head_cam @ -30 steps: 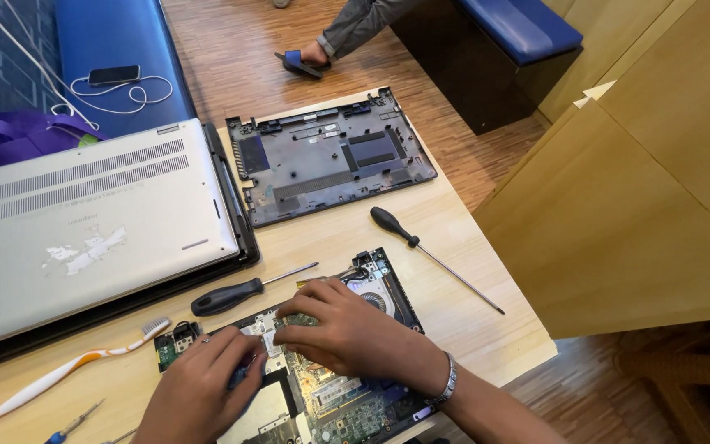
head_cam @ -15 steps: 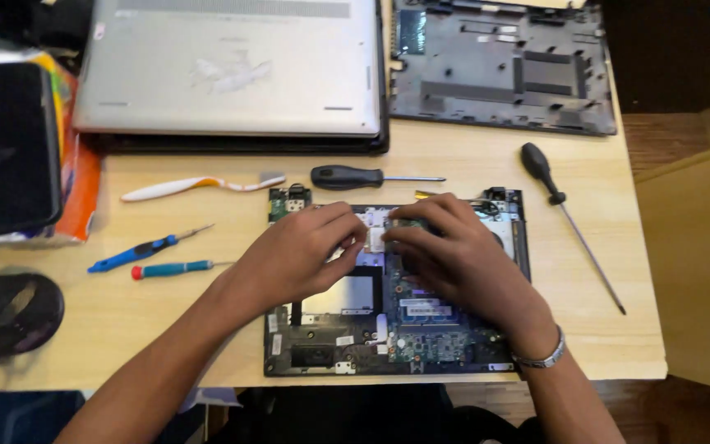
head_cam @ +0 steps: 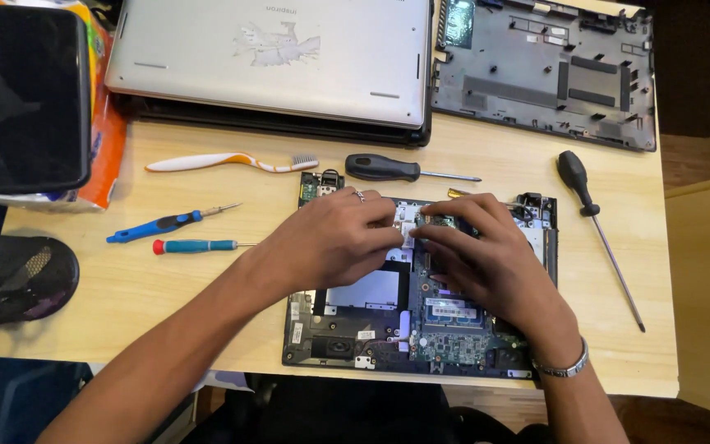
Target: Connecting internal ribbon cables to a motherboard and reassembling the laptop chassis.
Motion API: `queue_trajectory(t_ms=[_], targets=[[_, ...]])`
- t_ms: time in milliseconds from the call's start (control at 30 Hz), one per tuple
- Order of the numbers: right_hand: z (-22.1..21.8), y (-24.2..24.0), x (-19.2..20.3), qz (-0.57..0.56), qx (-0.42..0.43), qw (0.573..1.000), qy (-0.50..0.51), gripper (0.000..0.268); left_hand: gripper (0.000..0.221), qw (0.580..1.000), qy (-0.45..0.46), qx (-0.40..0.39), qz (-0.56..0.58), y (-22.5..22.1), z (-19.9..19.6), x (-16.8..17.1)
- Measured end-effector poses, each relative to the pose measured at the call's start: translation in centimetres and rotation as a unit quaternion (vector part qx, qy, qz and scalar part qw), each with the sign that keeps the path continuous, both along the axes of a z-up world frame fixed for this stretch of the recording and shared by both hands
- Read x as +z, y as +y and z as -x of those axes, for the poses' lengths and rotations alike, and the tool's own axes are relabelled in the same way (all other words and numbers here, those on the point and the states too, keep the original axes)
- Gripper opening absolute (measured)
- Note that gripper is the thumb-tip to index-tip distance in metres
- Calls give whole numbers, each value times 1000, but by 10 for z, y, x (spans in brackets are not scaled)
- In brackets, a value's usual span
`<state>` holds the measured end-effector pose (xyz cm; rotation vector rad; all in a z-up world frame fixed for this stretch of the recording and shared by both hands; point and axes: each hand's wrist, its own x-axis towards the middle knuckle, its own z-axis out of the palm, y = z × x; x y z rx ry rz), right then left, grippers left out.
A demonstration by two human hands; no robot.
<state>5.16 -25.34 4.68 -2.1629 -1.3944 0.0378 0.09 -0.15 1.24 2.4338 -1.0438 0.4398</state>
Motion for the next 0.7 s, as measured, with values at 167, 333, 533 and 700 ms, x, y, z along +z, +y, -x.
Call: queue_trajectory(t_ms=[167,333,533,700], targets=[[5,8,7,16,5,998,-62,32,10,995,-59,51,58,13,-2,24],[9,12,12,77,-2,989,-129,34,9,986,-80,127,76,21,-2,23],[13,14,16,90,-11,990,-109,32,12,984,-62,160,47,23,-4,20],[13,2,6,106,-10,986,-128,45,11,980,-75,178,56,27,-6,24]])
